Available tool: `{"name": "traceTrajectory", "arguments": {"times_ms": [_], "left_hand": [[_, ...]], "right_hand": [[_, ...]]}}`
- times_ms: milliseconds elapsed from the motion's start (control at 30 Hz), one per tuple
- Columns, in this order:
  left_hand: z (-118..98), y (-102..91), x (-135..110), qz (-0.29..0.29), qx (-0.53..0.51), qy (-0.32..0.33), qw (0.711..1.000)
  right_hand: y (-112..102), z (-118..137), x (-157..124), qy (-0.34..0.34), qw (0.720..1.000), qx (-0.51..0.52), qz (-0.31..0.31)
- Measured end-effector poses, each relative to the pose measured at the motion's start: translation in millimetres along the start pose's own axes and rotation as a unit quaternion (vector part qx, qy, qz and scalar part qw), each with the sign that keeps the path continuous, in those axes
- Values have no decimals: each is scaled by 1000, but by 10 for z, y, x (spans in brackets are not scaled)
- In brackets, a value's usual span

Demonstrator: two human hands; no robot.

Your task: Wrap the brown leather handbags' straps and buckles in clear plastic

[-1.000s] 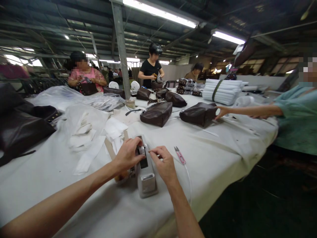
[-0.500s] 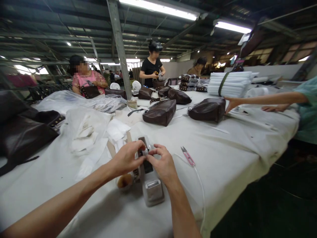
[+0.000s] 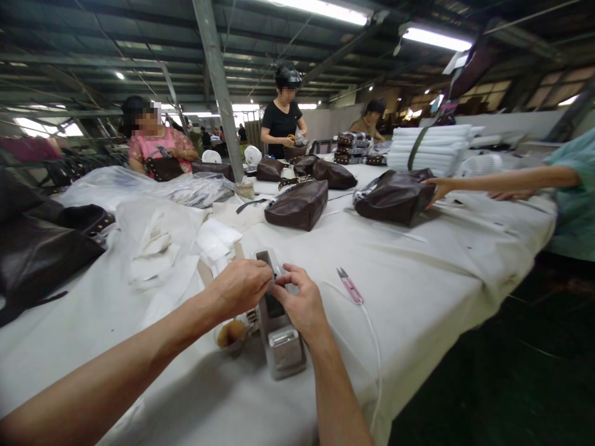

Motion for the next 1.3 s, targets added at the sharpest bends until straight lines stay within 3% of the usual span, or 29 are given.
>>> {"name": "traceTrajectory", "arguments": {"times_ms": [267, 467, 700, 833, 967, 1100, 1200, 1300], "left_hand": [[178, 62, -7, -102, -51, -54, 992], [144, -28, -30, -80, -80, -27, 993], [26, -16, -9, -7, 16, 13, 1000], [58, 21, 32, -24, 18, 5, 1000], [213, 42, 9, -106, -81, -58, 989], [380, 60, -17, -183, -236, -110, 948], [472, 85, 5, -173, -323, -135, 920], [501, 62, 32, -148, -347, -154, 913]], "right_hand": [[-8, 67, -26, 8, 1000, -15, 13], [-4, 51, -20, 14, 1000, -4, 21], [10, -16, 19, -2, 999, 28, 25], [10, 2, 9, -5, 1000, 13, 24], [-2, 102, -27, -1, 999, -36, 17], [-8, 179, -48, 0, 998, -65, 23], [-8, 194, -51, -6, 997, -79, 20], [-11, 202, -59, -26, 995, -100, 11]]}}
Point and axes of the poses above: each hand's wrist, its own x-axis towards the middle knuckle, its own y-axis out of the palm, z = x × y, the point moved 3 cm from there along x, towards the middle knuckle, and after that the axes turned 14 degrees about y, right-handed, at the moved point
